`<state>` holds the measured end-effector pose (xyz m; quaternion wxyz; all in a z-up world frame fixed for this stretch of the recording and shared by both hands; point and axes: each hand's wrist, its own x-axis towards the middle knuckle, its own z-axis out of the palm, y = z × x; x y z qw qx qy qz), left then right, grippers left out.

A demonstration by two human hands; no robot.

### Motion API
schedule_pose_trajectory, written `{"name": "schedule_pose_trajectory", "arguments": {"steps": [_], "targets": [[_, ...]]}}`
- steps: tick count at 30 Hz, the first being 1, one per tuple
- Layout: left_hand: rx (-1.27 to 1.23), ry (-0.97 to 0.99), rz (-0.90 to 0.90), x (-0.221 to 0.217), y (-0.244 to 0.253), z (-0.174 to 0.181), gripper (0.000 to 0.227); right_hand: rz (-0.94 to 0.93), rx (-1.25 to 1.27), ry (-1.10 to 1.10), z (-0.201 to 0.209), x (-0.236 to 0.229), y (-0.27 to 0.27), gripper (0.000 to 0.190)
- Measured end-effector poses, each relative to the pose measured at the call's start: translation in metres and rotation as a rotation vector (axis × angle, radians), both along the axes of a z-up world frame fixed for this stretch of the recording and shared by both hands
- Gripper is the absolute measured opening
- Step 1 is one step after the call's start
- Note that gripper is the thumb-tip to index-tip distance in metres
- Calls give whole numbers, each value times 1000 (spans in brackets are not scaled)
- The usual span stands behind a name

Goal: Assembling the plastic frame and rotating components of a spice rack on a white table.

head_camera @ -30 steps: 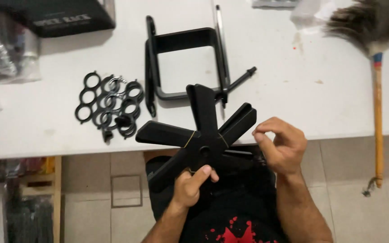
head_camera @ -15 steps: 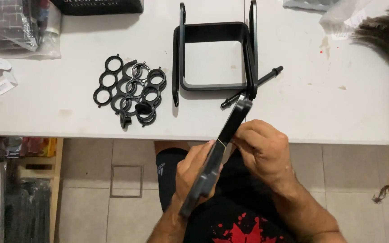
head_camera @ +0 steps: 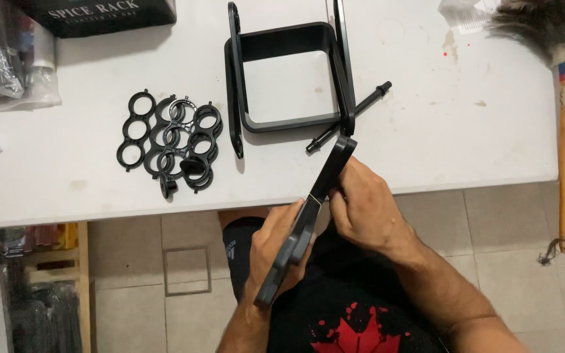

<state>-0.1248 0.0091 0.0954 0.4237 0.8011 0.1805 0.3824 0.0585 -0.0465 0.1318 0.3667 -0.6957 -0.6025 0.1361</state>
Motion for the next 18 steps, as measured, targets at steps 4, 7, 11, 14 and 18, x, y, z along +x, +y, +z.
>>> {"name": "schedule_pose_trajectory", "arguments": {"steps": [4, 7, 11, 14, 18], "targets": [[94, 73, -9, 1, 1, -6, 34, -83, 8, 50, -13, -2, -6, 6], [56, 81, -8, 4, 1, -3, 36, -154, 136, -11, -23, -8, -7, 12], [-167, 72, 10, 10, -5, 7, 37, -180, 219, 39, -36, -6, -7, 12], [-329, 155, 101, 8, -10, -1, 38, -189, 228, 192, -33, -3, -8, 12], [-168, 285, 169, 2, -9, -1, 20, 104, 172, 1020, -42, 19, -14, 19]]}}
